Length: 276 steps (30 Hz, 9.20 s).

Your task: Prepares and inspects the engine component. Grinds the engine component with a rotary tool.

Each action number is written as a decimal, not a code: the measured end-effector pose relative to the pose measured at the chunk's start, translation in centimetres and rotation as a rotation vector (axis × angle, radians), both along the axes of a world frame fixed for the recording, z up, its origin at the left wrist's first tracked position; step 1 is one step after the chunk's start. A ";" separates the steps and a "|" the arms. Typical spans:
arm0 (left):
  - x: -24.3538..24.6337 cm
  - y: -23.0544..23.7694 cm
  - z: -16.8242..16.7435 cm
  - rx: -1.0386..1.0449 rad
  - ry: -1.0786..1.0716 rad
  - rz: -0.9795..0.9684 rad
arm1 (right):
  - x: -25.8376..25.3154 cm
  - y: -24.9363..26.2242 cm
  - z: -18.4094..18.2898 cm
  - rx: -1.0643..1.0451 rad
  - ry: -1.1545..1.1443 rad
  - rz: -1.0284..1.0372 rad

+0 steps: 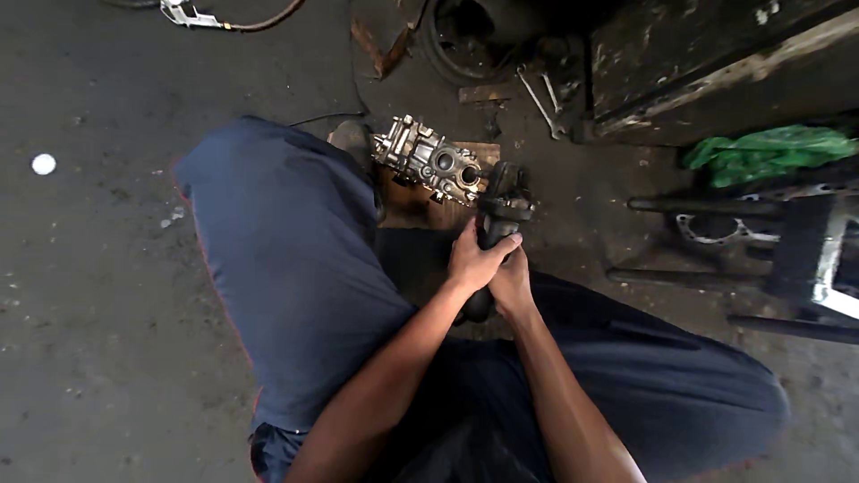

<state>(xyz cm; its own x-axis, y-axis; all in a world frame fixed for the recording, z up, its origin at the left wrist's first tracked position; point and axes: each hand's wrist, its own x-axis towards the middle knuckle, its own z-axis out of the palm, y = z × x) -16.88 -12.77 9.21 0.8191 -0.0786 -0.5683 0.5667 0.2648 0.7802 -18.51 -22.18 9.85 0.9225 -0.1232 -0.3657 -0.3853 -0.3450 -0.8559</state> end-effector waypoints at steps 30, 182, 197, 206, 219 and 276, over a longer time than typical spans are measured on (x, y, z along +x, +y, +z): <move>0.0 -0.2 0.0 0.579 -0.050 -0.278 | -2.0 -0.3 -3.7 0.481 0.165 -0.119; 2.5 2.6 -1.0 0.606 0.110 -0.391 | 0.2 0.9 -7.3 0.551 0.122 0.058; 2.2 4.0 -2.9 0.566 0.086 -0.361 | 1.1 2.6 -6.8 0.468 0.112 0.062; 2.4 4.1 -3.0 0.588 0.088 -0.387 | 1.2 2.8 -6.8 0.436 0.171 0.048; 1.8 3.1 -1.0 0.622 0.058 -0.366 | 0.6 2.0 -5.1 0.483 0.182 0.010; 2.0 2.5 -2.3 0.559 0.041 -0.261 | 1.1 1.3 -6.0 0.452 0.233 0.029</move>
